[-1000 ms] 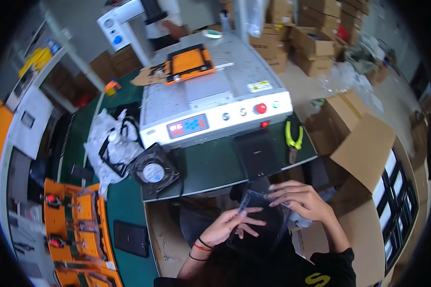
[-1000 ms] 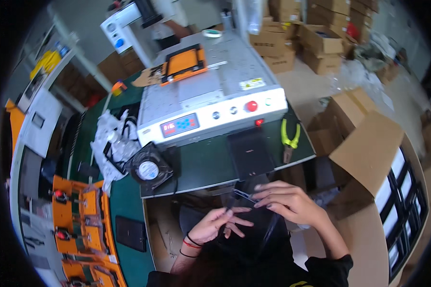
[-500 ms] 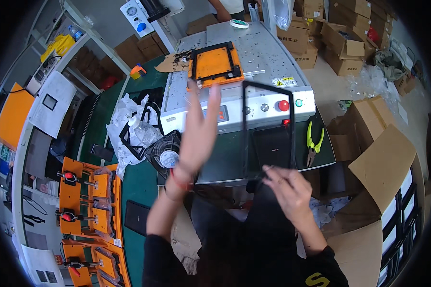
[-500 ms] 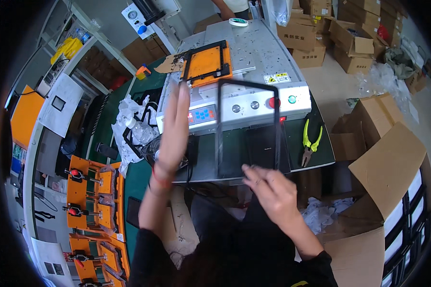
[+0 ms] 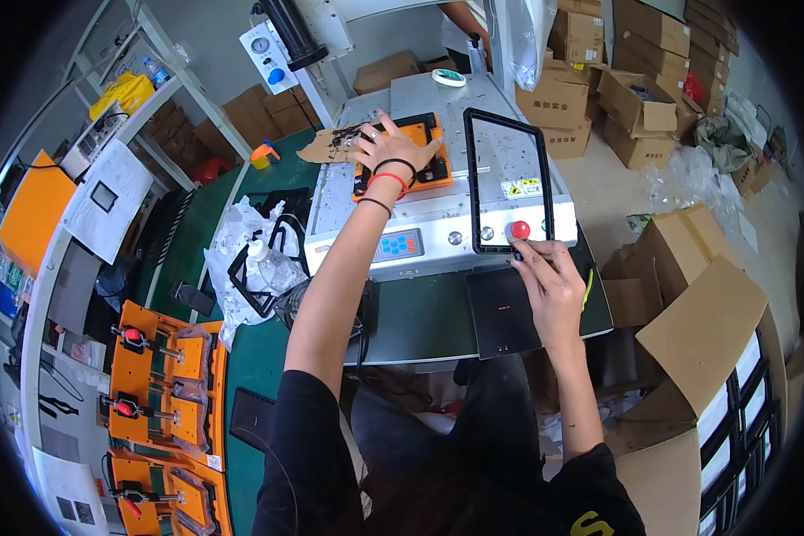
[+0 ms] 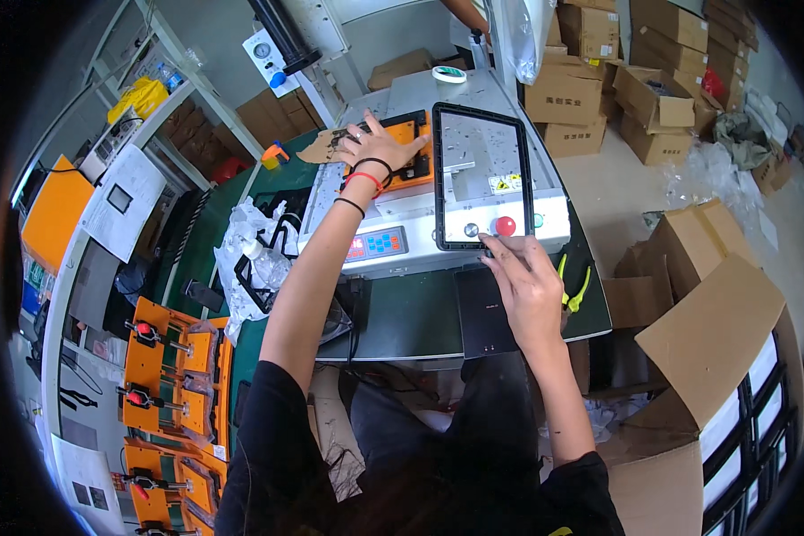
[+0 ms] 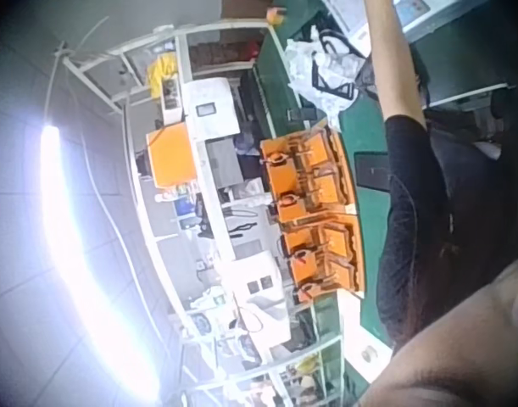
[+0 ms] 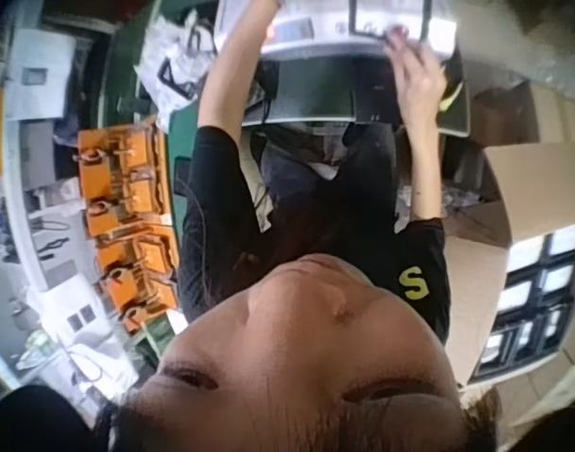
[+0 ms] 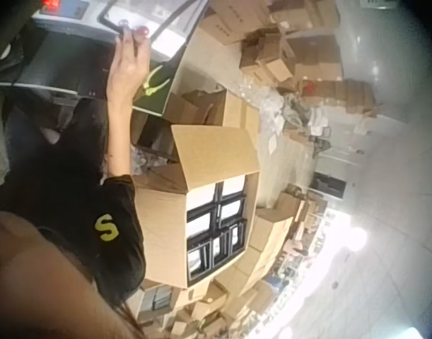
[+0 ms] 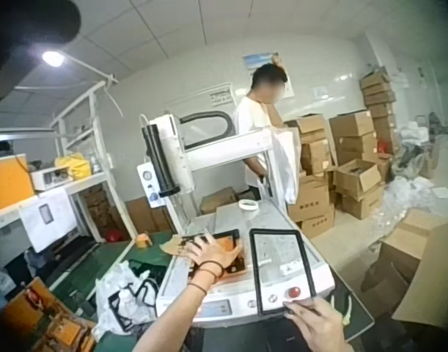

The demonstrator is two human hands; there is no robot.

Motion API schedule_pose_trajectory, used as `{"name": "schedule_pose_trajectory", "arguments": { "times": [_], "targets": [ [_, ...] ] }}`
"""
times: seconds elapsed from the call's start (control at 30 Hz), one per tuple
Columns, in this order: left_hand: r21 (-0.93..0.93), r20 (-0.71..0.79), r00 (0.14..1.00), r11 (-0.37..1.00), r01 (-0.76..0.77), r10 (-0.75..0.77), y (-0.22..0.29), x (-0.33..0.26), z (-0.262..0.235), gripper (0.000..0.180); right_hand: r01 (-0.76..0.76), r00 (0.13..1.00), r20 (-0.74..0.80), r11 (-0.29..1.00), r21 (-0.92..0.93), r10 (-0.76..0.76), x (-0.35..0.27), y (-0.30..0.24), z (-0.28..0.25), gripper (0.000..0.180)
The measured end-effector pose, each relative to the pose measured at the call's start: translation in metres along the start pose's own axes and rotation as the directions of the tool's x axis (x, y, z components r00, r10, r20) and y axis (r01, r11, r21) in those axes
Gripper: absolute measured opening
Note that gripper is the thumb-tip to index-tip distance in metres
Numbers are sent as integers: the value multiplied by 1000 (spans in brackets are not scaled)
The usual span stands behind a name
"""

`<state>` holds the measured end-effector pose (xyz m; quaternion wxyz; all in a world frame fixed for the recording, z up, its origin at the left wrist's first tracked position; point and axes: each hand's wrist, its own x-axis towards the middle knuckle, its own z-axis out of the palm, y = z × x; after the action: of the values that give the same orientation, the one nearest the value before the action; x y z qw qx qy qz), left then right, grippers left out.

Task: The person assembles electronic devices by placing black rectangular units into orange clamping jigs and pressing down the handles. They then move the units to a testing machine, attach black frames, and inspect the devices before returning them to the jigs. The process is repeated for multiple units.

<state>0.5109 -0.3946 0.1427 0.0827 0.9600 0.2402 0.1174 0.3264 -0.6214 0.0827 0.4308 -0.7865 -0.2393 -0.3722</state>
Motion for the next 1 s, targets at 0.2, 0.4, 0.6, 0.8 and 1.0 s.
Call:
{"name": "schedule_pose_trajectory", "arguments": {
  "times": [0.2, 0.4, 0.6, 0.8, 1.0],
  "targets": [
    [-234, 71, 997, 972, -11, 29, -10, 7, -27, 133, 6, 1000, 24, 998, 65, -7, 14, -1, 20, 28],
    [-571, -561, 827, 707, -418, 36, -90, -26, -73, 124, 138, 986, 83, 989, 59, -142, 62, 6, 78, 22],
    [-751, -551, 833, 464, -471, -46, -162, -220, -79, 111, 295, 920, 296, 951, -94, -256, 106, 9, 140, 18],
    [-660, -496, 865, 681, -317, -79, -232, -304, -54, 124, 286, 906, 364, 946, -153, -215, 99, -17, 149, 17],
    [-789, -376, 918, 563, -247, -124, -245, -317, -35, 121, 202, 936, 320, 967, -154, -145, 109, -17, 145, 20]
  ]
}}
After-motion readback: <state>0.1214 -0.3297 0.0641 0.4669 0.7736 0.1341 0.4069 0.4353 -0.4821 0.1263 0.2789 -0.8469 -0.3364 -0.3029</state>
